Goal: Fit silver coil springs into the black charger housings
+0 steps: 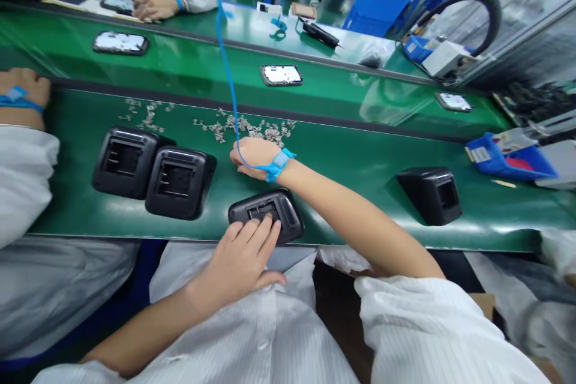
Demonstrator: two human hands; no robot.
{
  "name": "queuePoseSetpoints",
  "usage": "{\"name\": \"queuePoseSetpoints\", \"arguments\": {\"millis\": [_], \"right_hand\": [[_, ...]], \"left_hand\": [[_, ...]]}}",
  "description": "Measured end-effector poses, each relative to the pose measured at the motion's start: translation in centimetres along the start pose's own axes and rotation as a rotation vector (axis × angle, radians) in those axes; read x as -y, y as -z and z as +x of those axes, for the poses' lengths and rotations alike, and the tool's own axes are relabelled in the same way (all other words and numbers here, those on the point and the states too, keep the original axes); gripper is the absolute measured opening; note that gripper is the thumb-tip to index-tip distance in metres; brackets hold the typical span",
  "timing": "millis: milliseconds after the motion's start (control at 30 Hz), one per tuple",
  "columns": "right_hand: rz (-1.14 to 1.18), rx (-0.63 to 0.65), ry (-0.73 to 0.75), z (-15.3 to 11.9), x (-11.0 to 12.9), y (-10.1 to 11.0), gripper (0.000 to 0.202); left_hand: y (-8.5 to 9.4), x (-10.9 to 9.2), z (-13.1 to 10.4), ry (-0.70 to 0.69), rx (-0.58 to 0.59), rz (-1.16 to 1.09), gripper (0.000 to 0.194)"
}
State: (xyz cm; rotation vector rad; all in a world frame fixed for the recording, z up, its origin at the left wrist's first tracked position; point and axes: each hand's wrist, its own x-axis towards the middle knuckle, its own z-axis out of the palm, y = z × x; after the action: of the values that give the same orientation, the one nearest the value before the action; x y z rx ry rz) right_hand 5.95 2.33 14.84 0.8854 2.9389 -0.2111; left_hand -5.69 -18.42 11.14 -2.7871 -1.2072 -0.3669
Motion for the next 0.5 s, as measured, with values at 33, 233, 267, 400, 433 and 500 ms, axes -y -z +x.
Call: {"name": "queuePoseSetpoints", "arguments": {"millis": [33,233,267,400,433,500], "right_hand": [[-0.041,0.05,0.018,1.0,-0.1,-0.4,0.008],[-0.078,0.077,0.069,0.9,-0.8,-1.6,0.021],[-0.062,0.031,0.051,0.1,-1.0,-1.6,0.021],[0.033,-0.302,-0.073,-5.3,-3.2,-0.8,0.024],[0.04,-0.395,-0.118,-7.1,-4.2,-0.6,0.025],[0.026,-0.539,-0.249,-11.3,-6.5,-0.4,0.022]], "left_hand": [[0.1,0.8,-0.2,-0.063,-0.005,-0.01,0.09],[-0.2,4.3,-0.4,-0.086,0.024,0.006,0.077],[-0.3,4.2,-0.5,-0.066,0.019,0.019,0.078],[-0.7,2.5,-0.9,0.061,0.0,0.061,0.092],[-0.6,2.1,-1.0,0.111,0.002,0.071,0.095],[-0.6,1.4,-1.1,0.219,0.013,0.09,0.098]]}}
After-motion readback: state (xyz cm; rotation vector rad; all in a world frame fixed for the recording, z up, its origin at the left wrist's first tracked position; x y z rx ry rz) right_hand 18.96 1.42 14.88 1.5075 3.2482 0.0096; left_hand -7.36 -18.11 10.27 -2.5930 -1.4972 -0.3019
